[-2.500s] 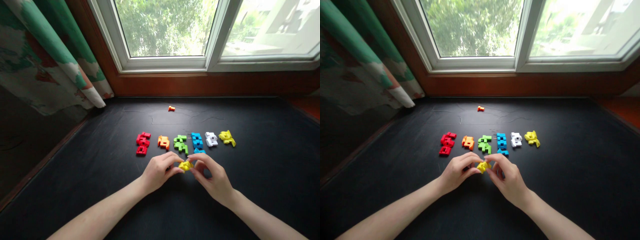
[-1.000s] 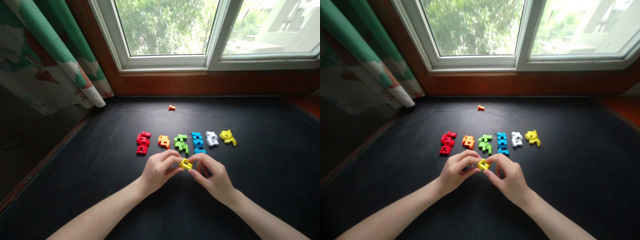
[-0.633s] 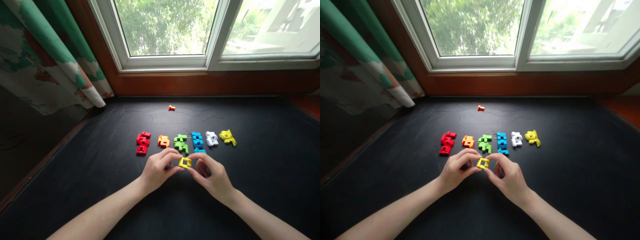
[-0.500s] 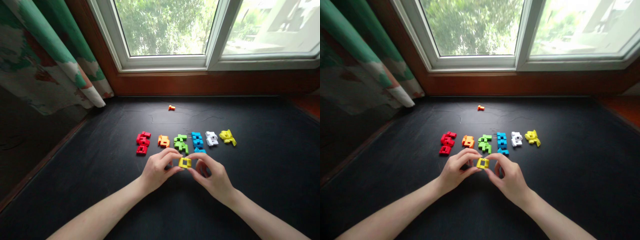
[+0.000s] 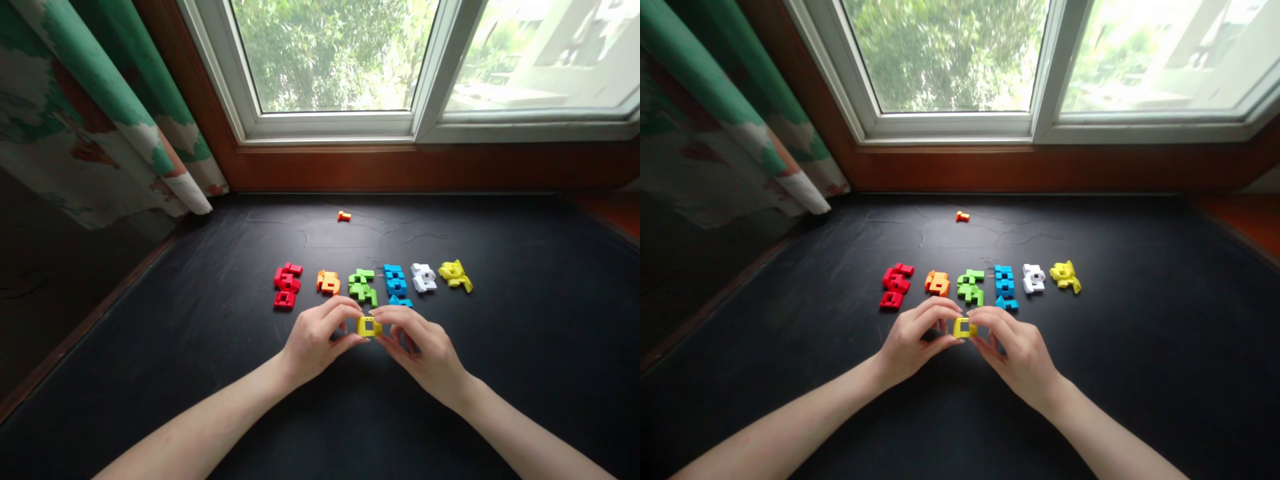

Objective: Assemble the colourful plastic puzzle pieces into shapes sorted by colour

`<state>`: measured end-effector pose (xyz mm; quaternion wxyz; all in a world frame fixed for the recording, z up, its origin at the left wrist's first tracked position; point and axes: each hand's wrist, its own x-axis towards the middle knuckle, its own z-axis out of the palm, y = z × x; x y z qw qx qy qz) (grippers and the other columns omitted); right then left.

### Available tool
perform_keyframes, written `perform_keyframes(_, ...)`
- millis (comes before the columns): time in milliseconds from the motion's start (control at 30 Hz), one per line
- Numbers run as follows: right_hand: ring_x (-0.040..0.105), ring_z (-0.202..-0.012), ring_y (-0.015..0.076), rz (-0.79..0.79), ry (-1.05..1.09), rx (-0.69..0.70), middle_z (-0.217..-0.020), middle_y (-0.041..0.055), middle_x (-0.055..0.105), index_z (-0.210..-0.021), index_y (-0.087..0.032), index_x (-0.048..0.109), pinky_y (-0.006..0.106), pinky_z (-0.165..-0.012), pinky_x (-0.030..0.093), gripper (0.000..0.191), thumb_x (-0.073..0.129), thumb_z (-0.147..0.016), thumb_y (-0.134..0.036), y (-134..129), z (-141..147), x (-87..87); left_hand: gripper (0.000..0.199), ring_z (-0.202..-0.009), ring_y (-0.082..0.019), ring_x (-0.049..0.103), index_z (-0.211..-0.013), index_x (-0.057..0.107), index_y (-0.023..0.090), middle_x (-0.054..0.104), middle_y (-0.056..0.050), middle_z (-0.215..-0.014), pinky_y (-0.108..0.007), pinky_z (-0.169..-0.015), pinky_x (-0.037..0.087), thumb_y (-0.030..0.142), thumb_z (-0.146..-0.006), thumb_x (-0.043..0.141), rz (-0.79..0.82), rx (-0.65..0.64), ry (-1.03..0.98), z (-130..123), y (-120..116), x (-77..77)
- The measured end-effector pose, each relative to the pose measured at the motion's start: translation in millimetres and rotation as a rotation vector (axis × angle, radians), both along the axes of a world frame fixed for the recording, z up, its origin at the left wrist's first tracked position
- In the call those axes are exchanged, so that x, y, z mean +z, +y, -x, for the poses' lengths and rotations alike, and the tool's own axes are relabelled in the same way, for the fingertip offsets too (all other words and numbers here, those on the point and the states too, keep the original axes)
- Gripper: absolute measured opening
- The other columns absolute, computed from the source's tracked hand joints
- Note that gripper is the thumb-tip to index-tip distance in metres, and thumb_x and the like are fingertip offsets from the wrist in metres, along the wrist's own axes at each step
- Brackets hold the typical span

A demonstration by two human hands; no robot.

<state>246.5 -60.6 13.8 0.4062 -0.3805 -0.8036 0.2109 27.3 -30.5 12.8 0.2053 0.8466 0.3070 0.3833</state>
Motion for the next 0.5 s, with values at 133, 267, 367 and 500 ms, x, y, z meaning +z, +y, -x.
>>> perform_keyframes(133, 0.073, -0.085, 0.0169, -0.068, -0.064, 0.022, -0.109, 0.007, 0.074, -0.111, -0.024, 0.061, 0.023, -0.069, 0.059, 0.02, 0.058, -0.094, -0.014, 3, -3, 10.1, 0.019, -0.068, -0.012, 0.061, -0.103, 0.059, 0.016, 0.068, -0.008, -0.104, -0.022, -0.063, 0.054, 0.032, -0.093, 0.063, 0.005, -0.001, 0.018, 0, -1, -1.2)
perform_keyframes(267, 0.074, -0.096, 0.0186, -0.027, -0.175, 0.041, -0.113, 0.0058, 0.074, -0.111, -0.026, 0.062, 0.025, -0.08, 0.059, 0.019, 0.056, -0.096, -0.016, 6, -20, 24.1, 0.023, -0.068, -0.011, 0.061, -0.108, 0.058, 0.016, 0.067, -0.008, -0.109, -0.023, -0.064, 0.054, 0.034, -0.095, 0.061, 0.025, 0.003, 0.067, 0, -2, -3.3)
perform_keyframes(367, 0.073, -0.098, 0.0197, -0.007, -0.219, -0.065, -0.117, 0.0054, 0.073, -0.113, -0.026, 0.063, 0.026, -0.082, 0.059, 0.02, 0.054, -0.097, -0.02, 7, -50, 25.2, 0.023, -0.067, -0.011, 0.062, -0.109, 0.058, 0.017, 0.067, -0.008, -0.11, -0.023, -0.065, 0.054, 0.034, -0.095, 0.06, 0.04, 0.007, 0.096, 0, -3, -4.0)
perform_keyframes(500, 0.074, -0.087, 0.0237, 0.007, -0.351, -0.245, -0.116, 0.0065, 0.073, -0.116, -0.027, 0.064, 0.032, -0.072, 0.061, 0.024, 0.053, -0.098, -0.039, 8, -106, 13.2, 0.016, -0.065, -0.01, 0.062, -0.103, 0.06, 0.017, 0.067, -0.007, -0.109, -0.022, -0.064, 0.053, 0.032, -0.096, 0.06, 0.079, -0.006, 0.125, 0, -3, -3.6)
